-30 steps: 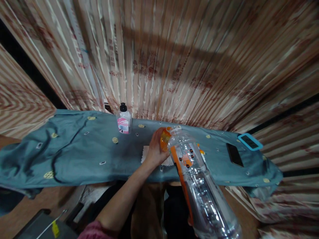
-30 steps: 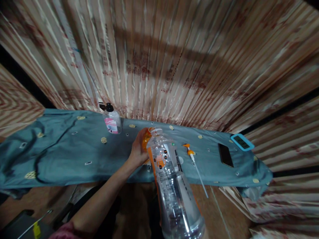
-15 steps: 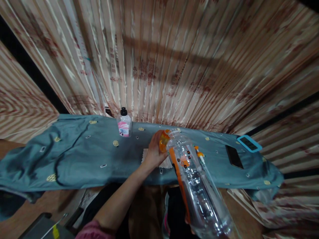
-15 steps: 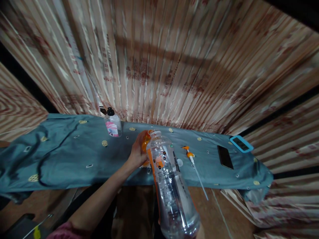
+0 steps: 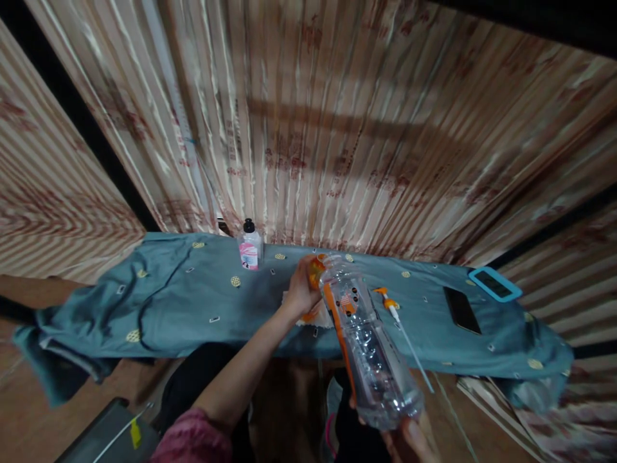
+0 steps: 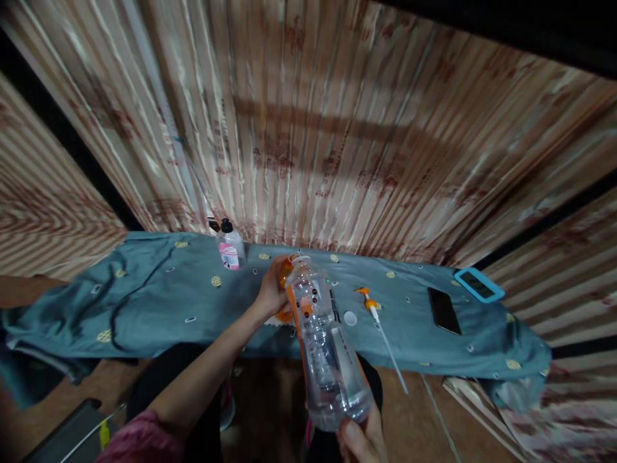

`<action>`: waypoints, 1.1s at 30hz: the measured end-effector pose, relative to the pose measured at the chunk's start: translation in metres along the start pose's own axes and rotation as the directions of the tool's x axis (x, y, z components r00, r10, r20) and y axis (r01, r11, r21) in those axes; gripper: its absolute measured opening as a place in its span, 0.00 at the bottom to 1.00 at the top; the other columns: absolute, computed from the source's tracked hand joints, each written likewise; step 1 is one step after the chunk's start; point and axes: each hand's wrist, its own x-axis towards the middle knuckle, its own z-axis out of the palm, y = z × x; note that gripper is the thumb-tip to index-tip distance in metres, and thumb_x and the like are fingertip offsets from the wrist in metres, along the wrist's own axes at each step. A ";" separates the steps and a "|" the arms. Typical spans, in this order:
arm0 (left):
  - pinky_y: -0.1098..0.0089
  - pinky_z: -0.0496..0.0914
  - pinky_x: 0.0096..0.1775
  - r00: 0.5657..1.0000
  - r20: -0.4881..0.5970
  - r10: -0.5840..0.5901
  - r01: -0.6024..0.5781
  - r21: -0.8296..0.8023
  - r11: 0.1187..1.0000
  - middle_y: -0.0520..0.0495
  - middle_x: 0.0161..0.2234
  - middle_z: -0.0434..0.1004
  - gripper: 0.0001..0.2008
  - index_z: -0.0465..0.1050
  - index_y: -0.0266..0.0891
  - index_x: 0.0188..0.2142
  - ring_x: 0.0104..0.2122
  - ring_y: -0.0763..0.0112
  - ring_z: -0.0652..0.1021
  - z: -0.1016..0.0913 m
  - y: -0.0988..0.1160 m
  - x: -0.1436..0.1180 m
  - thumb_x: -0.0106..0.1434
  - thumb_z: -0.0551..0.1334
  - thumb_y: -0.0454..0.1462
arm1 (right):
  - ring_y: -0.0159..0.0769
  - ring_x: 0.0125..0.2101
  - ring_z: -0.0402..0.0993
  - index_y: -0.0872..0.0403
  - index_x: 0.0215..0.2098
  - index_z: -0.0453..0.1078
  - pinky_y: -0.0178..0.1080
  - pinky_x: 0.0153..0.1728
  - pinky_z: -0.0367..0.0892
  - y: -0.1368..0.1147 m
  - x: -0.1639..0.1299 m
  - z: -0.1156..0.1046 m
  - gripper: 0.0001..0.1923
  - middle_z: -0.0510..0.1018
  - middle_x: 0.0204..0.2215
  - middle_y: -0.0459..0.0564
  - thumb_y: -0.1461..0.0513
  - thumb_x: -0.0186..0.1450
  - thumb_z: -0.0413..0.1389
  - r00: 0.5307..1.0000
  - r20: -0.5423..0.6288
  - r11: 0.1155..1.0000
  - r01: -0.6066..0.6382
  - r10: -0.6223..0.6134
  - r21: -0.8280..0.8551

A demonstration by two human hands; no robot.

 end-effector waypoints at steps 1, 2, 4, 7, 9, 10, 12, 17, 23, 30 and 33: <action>0.56 0.71 0.51 1.000 0.002 -0.006 0.006 0.000 1.000 0.41 0.48 0.73 0.25 0.64 0.41 0.49 0.48 0.57 0.76 0.000 0.000 0.000 0.53 0.69 0.36 | 0.37 0.27 0.80 0.44 0.41 0.75 0.32 0.24 0.71 0.000 0.001 -0.001 0.29 0.84 0.35 0.46 0.48 0.42 0.72 1.000 -0.008 1.000 -0.011 0.011 -0.010; 0.56 0.71 0.51 1.000 0.002 -0.016 0.016 -0.001 1.000 0.42 0.48 0.73 0.25 0.65 0.41 0.49 0.48 0.57 0.76 0.000 0.001 0.001 0.53 0.69 0.35 | 0.35 0.26 0.79 0.45 0.44 0.74 0.31 0.22 0.70 0.000 0.002 -0.002 0.32 0.84 0.35 0.46 0.48 0.43 0.71 1.000 -0.005 0.999 -0.027 0.027 -0.021; 0.56 0.71 0.50 0.999 0.003 -0.043 0.043 -0.003 0.999 0.42 0.47 0.73 0.25 0.65 0.40 0.49 0.48 0.57 0.76 -0.001 0.003 0.001 0.52 0.68 0.33 | 0.33 0.26 0.79 0.47 0.49 0.69 0.29 0.22 0.70 0.001 0.003 -0.004 0.36 0.84 0.36 0.45 0.49 0.45 0.72 0.999 0.013 0.999 -0.038 0.038 -0.008; 0.58 0.71 0.49 0.996 0.016 -0.088 0.088 0.019 0.996 0.43 0.45 0.73 0.24 0.66 0.40 0.47 0.46 0.58 0.76 -0.002 0.007 0.003 0.51 0.68 0.31 | 0.30 0.28 0.80 0.49 0.47 0.66 0.26 0.23 0.70 0.002 0.005 -0.004 0.34 0.84 0.36 0.42 0.52 0.46 0.72 0.999 0.015 0.998 -0.047 0.047 0.042; 0.59 0.71 0.49 0.995 0.027 -0.101 0.100 0.036 0.994 0.44 0.44 0.73 0.22 0.66 0.40 0.46 0.46 0.59 0.76 -0.003 0.009 0.004 0.52 0.67 0.31 | 0.30 0.28 0.80 0.49 0.45 0.66 0.25 0.23 0.70 0.002 0.005 -0.004 0.33 0.84 0.36 0.41 0.52 0.46 0.72 0.999 0.024 0.998 -0.047 0.046 0.039; 0.59 0.71 0.49 0.994 0.030 -0.102 0.101 0.039 0.994 0.44 0.44 0.73 0.21 0.66 0.40 0.46 0.46 0.59 0.76 -0.003 0.011 0.004 0.52 0.67 0.31 | 0.30 0.28 0.80 0.48 0.46 0.66 0.25 0.23 0.70 0.002 0.005 -0.003 0.33 0.84 0.37 0.40 0.51 0.46 0.72 0.998 0.038 0.998 -0.045 0.044 0.034; 0.58 0.71 0.49 0.994 0.026 -0.104 0.103 0.040 0.994 0.43 0.45 0.72 0.22 0.66 0.39 0.46 0.46 0.59 0.75 -0.003 0.013 0.004 0.52 0.67 0.32 | 0.30 0.27 0.80 0.47 0.48 0.65 0.26 0.22 0.70 0.003 0.005 -0.004 0.34 0.84 0.38 0.40 0.52 0.47 0.72 0.997 0.071 0.998 -0.035 0.032 0.045; 0.57 0.71 0.49 0.993 0.029 -0.118 0.116 0.065 0.991 0.43 0.44 0.72 0.23 0.65 0.38 0.47 0.45 0.58 0.76 -0.003 0.014 0.005 0.52 0.68 0.35 | 0.32 0.29 0.81 0.48 0.51 0.67 0.28 0.22 0.72 0.005 0.013 -0.013 0.34 0.84 0.38 0.42 0.53 0.49 0.72 0.990 0.136 0.997 -0.046 0.038 0.061; 0.56 0.71 0.51 0.994 0.044 -0.103 0.098 0.088 0.991 0.42 0.45 0.73 0.24 0.65 0.37 0.47 0.46 0.58 0.76 -0.005 0.013 0.008 0.52 0.69 0.37 | 0.35 0.35 0.81 0.46 0.46 0.72 0.32 0.29 0.75 0.015 0.033 -0.033 0.20 0.82 0.39 0.42 0.56 0.57 0.67 0.957 0.290 0.999 -0.016 0.004 0.039; 0.55 0.71 0.51 0.991 0.052 -0.127 0.121 0.111 0.986 0.40 0.45 0.72 0.25 0.66 0.37 0.47 0.46 0.57 0.76 -0.008 0.016 0.008 0.51 0.70 0.35 | 0.33 0.30 0.80 0.48 0.47 0.71 0.31 0.28 0.74 0.015 0.033 -0.028 0.21 0.83 0.38 0.44 0.56 0.57 0.67 0.963 0.268 0.998 -0.027 0.012 0.053; 0.57 0.71 0.50 0.993 0.052 -0.108 0.103 0.094 0.990 0.44 0.43 0.73 0.23 0.66 0.39 0.46 0.45 0.59 0.76 -0.008 0.016 0.008 0.52 0.70 0.37 | 0.32 0.28 0.80 0.48 0.47 0.71 0.29 0.25 0.73 0.012 0.026 -0.021 0.26 0.83 0.37 0.45 0.54 0.53 0.69 0.979 0.205 0.998 -0.028 0.016 0.057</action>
